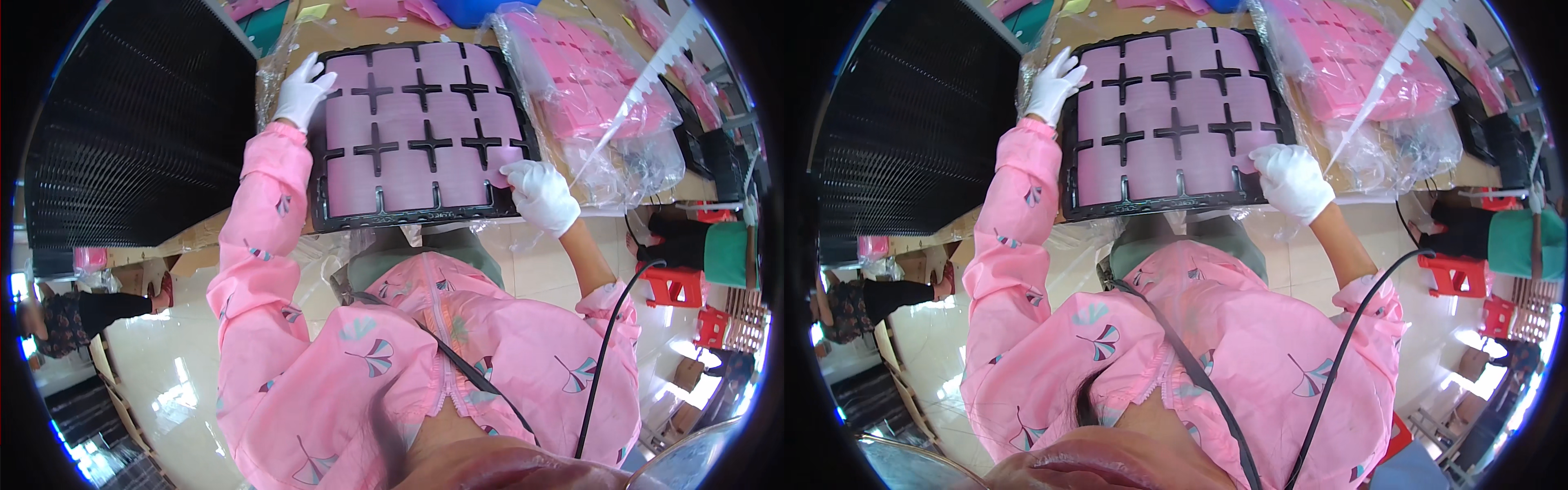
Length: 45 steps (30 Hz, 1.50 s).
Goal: Applying protective foam and film to plastic component covers in a factory setting.
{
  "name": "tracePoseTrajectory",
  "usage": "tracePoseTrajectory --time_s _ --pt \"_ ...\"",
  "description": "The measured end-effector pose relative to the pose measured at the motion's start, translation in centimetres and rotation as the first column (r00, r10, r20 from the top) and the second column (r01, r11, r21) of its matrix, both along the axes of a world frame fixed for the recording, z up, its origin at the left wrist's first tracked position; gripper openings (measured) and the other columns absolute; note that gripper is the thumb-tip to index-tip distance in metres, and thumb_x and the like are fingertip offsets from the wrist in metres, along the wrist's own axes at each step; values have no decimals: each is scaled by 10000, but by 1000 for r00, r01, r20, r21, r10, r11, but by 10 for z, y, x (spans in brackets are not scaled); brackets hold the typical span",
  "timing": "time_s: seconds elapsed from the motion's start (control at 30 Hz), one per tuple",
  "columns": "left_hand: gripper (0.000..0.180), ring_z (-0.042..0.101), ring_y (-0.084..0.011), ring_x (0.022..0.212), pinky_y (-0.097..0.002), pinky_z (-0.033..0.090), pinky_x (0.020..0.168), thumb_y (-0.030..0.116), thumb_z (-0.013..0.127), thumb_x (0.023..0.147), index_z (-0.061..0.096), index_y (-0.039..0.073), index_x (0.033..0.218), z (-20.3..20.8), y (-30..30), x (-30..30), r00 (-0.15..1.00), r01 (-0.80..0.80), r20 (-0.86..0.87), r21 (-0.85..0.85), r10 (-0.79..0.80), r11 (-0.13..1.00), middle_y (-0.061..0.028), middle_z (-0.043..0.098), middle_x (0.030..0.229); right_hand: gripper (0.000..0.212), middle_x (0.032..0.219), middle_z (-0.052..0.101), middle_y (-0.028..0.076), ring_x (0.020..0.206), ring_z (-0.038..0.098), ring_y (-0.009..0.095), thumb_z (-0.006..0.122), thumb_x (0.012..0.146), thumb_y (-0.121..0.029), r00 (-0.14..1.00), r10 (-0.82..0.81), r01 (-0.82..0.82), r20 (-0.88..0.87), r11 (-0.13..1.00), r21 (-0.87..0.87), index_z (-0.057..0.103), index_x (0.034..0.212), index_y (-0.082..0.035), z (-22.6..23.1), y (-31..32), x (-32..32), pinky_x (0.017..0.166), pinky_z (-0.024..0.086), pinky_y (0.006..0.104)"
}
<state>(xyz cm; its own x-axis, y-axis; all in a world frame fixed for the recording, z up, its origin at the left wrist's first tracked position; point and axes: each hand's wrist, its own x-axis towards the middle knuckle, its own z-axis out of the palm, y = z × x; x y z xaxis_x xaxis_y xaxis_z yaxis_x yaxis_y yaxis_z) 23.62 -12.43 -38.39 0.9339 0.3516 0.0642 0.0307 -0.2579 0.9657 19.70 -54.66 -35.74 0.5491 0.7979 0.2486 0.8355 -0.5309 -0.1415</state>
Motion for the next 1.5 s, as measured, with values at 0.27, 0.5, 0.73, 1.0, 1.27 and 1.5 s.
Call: tracePoseTrajectory --time_s 0.27,0.5,0.73,1.0,1.27,1.5 --pt "760 656 -215 949 -266 466 790 148 676 826 244 7 1436 13 -2 -22 987 -55 -159 -198 23 979 -158 498 1325 219 855 659 104 773 638 291 554 670 -29 997 39 -41 60 998 38 647 868 -28 -1 5 1 683 517 398" --pt "722 660 -200 942 -275 479 805 150 681 815 302 -3 1410 10 -7 -12 982 -144 -152 -209 114 967 -143 549 1279 182 884 670 89 772 642 288 555 655 -18 996 25 -30 89 998 50 641 815 -28 16 5 -3 680 525 386" --pt "520 540 -262 1164 -322 461 913 327 617 856 486 105 1308 43 -68 -17 958 -23 170 849 -231 528 -137 531 1290 140 923 675 84 794 647 275 549 654 -28 990 42 -41 132 999 -12 629 769 -27 12 -1 -8 677 525 379" --pt "763 226 -320 1380 -494 180 1108 609 347 901 359 12 1376 36 -180 33 886 288 -204 946 -416 148 -140 337 1453 122 929 670 78 814 639 278 564 647 -30 992 61 -64 107 998 20 614 758 -30 20 10 -14 706 507 388" --pt "764 263 -333 1352 -508 200 1077 649 316 887 409 41 1342 -2 -191 62 877 284 -178 941 -446 182 -116 396 1401 119 955 669 58 822 635 255 555 680 -56 997 9 -6 74 999 -41 624 777 -44 11 6 -11 708 494 372" --pt "779 189 -325 1393 -490 139 1122 638 293 902 323 51 1414 6 -197 61 856 394 -294 903 -424 170 -121 296 1483 158 901 662 61 803 636 241 548 693 -93 994 -2 14 106 993 -116 635 817 -46 8 2 -5 688 493 359"
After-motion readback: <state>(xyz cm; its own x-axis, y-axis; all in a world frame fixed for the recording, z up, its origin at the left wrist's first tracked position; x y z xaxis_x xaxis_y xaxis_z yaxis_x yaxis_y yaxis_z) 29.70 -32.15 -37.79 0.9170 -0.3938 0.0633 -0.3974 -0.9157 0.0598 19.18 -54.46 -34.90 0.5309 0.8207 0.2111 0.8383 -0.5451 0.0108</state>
